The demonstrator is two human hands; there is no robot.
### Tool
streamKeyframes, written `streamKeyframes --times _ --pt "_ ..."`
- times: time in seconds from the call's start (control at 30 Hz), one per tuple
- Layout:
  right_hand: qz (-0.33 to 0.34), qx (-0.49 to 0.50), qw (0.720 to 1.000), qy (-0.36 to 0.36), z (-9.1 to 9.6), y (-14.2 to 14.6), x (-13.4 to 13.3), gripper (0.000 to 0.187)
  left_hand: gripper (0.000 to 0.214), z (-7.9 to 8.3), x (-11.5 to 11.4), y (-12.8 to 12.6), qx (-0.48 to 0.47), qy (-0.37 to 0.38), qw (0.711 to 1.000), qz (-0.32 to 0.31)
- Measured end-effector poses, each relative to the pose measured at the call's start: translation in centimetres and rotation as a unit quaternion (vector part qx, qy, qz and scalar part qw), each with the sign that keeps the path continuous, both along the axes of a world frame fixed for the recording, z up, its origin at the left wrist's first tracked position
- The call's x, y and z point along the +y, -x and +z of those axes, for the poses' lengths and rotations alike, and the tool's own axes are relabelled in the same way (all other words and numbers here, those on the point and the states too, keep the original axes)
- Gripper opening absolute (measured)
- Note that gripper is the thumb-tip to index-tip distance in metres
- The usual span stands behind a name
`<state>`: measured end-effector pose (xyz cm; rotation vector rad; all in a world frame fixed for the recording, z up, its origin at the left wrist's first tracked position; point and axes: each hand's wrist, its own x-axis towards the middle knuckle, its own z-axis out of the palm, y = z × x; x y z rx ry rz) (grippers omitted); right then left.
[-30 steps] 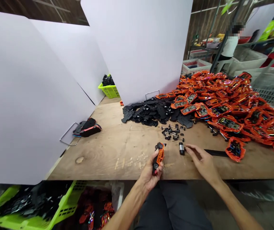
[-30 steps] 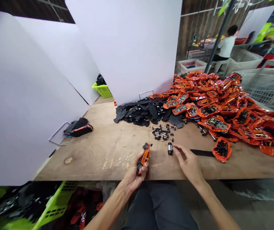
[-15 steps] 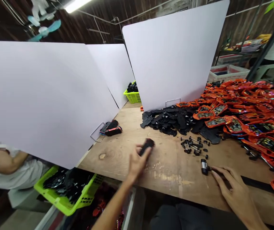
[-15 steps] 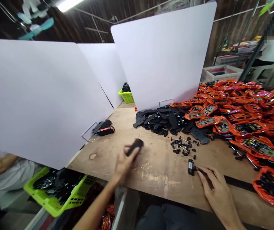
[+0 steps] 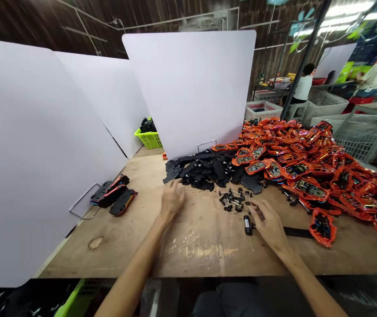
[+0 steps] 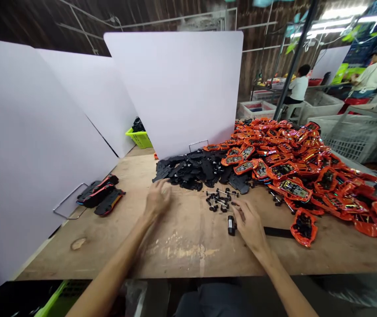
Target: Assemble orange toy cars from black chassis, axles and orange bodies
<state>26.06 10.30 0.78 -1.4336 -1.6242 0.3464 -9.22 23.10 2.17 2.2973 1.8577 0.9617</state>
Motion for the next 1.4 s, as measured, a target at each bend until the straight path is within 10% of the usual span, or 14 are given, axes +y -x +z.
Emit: streamKeyframes --times 0.13,0.33,0.73,0.93,1.1,1.3,1.4 --pt "0.009 -0.046 0.999 -0.004 0.8 -0.8 3.7 0.030 0.056 0.7 5.0 -5.0 0.031 0.011 0.995 -0.095" --pt "0.007 -0.070 0.997 0.029 -0.3 -4.6 5.7 0.026 0.035 3.4 9.5 -4.2 -0.047 0.034 0.989 -0.139" --pt "0.103 -0.059 0.993 0.025 -0.4 -5.1 7.5 0.018 0.048 5.8 10.0 -2.0 -0.397 0.099 0.909 -0.074" --pt "0.095 0.030 0.995 0.030 -2.3 -6.0 8.3 0.040 0.047 7.1 4.8 -0.9 -0.559 0.080 0.825 -0.029" --pt "0.126 0.093 0.981 0.112 -1.0 -5.8 7.6 0.049 0.042 4.7 -3.5 -3.8 -0.614 0.143 0.770 -0.093" --pt "0.097 0.135 0.982 0.089 0.8 -5.4 6.7 0.047 0.026 0.7 -11.5 -4.9 -0.449 0.217 0.857 -0.129" --pt "0.072 0.130 0.987 0.069 0.7 -5.6 6.7 0.048 0.030 0.1 -13.0 -4.9 -0.467 0.273 0.833 -0.118"
